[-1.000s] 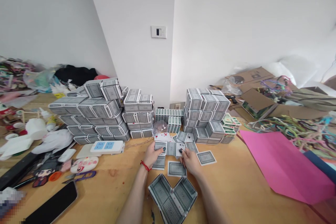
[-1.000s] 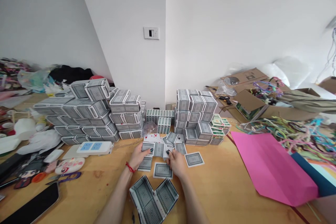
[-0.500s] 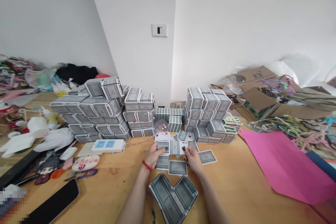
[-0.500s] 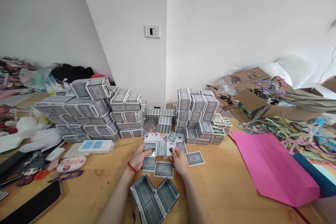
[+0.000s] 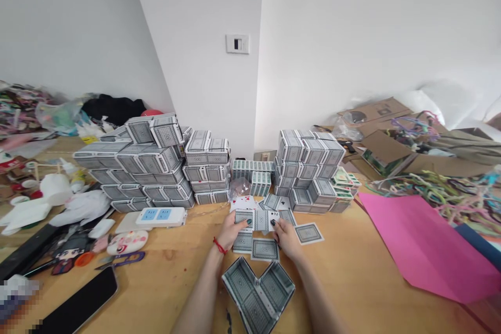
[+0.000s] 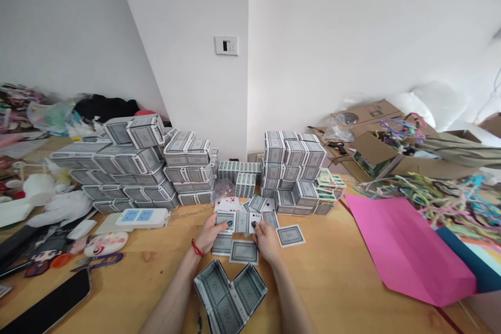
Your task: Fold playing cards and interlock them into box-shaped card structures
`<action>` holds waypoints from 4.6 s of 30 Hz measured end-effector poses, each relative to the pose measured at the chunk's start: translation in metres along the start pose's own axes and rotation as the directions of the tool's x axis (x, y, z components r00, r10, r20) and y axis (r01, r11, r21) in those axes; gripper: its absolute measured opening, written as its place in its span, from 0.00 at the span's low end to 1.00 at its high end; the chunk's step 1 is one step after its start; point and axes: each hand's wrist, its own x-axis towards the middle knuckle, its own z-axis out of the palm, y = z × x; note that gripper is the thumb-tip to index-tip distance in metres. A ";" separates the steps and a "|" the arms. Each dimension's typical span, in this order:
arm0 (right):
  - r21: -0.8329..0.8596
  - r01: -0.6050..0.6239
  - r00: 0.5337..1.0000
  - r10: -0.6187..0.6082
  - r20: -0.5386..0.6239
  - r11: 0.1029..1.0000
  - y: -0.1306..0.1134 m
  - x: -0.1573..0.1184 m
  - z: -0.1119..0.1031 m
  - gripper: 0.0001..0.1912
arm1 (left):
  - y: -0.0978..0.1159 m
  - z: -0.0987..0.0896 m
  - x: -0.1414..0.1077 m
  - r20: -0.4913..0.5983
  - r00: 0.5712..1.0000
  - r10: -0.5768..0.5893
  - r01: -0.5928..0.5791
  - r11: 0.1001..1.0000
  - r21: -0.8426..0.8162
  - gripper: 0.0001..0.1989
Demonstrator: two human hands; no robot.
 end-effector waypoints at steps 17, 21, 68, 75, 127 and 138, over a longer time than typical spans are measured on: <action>-0.077 0.079 0.985 -0.090 -0.145 0.994 -0.009 -0.005 0.003 0.19 | 0.000 0.012 -0.001 -0.132 0.988 0.074 -0.040 0.969 0.245 0.18; -0.053 0.102 0.982 -0.109 -0.152 0.993 -0.011 -0.006 0.002 0.18 | 0.004 0.020 -0.001 -0.179 0.975 0.134 -0.072 0.945 0.318 0.19; 0.084 -0.027 0.997 0.021 0.068 0.996 -0.008 -0.009 0.009 0.24 | 0.002 0.015 -0.002 -0.083 0.989 0.125 -0.095 0.951 0.296 0.21; 0.088 -0.020 0.997 0.013 0.082 0.996 -0.007 -0.009 0.009 0.23 | -0.005 0.012 0.000 -0.044 0.986 0.162 -0.138 0.928 0.346 0.21; 0.204 -0.080 0.995 0.065 0.079 0.976 -0.004 -0.008 0.013 0.21 | -0.002 0.014 0.000 -0.041 0.988 0.152 -0.134 0.947 0.292 0.22; 0.338 -0.002 0.994 -0.035 0.104 0.941 -0.019 -0.005 0.003 0.26 | -0.003 0.011 0.000 -0.087 0.987 0.137 -0.114 0.967 0.227 0.18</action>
